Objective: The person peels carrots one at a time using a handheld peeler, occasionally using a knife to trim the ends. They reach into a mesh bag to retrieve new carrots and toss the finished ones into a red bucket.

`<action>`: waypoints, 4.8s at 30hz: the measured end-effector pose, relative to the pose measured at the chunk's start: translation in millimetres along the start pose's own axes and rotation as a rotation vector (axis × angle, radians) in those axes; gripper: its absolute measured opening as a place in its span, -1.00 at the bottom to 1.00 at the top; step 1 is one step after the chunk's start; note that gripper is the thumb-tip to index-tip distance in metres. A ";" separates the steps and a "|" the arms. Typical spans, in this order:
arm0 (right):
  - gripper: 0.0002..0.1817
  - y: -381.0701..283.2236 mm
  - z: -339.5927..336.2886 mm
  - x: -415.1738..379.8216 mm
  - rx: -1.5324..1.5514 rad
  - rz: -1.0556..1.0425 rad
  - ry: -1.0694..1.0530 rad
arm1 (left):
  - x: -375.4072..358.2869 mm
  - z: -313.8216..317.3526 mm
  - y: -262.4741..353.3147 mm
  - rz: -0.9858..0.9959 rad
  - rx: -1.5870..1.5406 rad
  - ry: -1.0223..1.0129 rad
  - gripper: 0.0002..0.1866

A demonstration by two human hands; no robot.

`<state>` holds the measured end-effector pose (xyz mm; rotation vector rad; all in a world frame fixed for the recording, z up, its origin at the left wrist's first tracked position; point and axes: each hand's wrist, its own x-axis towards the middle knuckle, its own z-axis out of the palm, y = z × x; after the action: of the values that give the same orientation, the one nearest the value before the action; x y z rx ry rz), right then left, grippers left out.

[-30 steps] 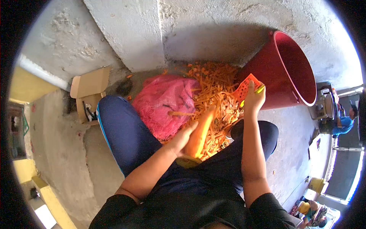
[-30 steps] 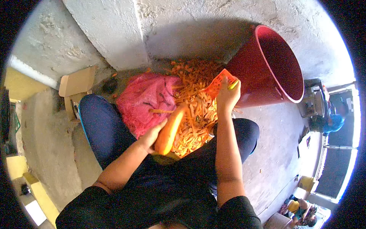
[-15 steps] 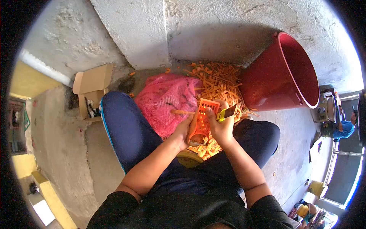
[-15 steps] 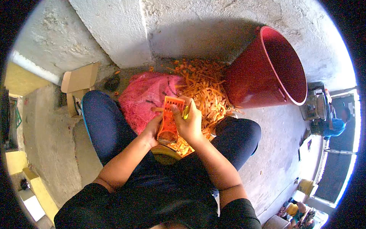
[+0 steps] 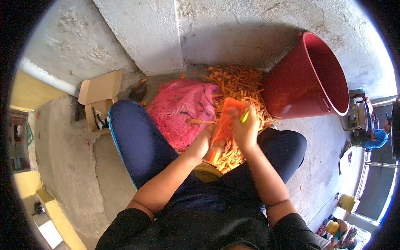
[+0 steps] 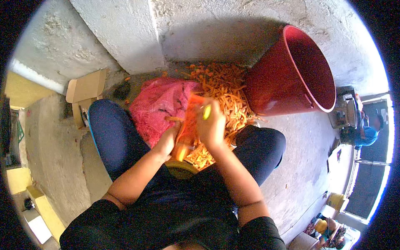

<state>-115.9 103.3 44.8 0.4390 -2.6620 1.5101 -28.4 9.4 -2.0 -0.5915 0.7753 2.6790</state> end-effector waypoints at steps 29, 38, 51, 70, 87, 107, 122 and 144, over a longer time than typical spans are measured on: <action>-0.81 43.8 -25.4 41.3 0.386 0.097 0.227 | -13.5 -7.5 8.9 0.155 0.676 0.013 -0.48; -0.80 21.7 -11.2 16.2 0.408 0.190 0.050 | -4.8 -11.9 5.4 -0.025 0.008 -0.007 -0.50; -0.74 -7.9 8.0 -20.9 0.212 -0.019 -0.158 | 1.6 -4.4 4.7 -0.038 -0.238 0.072 -0.50; -0.72 -7.7 4.8 -18.1 0.060 -0.115 -0.128 | -3.0 6.2 7.5 -0.058 -0.085 0.113 -0.58; -0.77 43.1 -35.7 64.3 0.173 0.019 0.352 | -6.8 -8.7 -8.7 0.197 0.684 -0.012 -0.37; -0.79 43.0 -29.5 41.5 0.311 0.041 0.215 | -12.3 7.0 8.8 0.024 0.259 0.075 -0.53; -0.76 7.2 9.3 -21.4 0.276 -0.078 -0.150 | 4.1 -9.5 0.3 -0.060 -0.104 -0.047 -0.60; -0.74 -9.9 0.8 -3.9 0.028 -0.132 -0.018 | -5.1 9.2 9.3 0.018 -0.049 -0.036 -0.51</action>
<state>-109.5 98.7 51.9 0.6194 -2.5703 1.5137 -30.3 6.2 11.6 -0.5489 0.7104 2.7237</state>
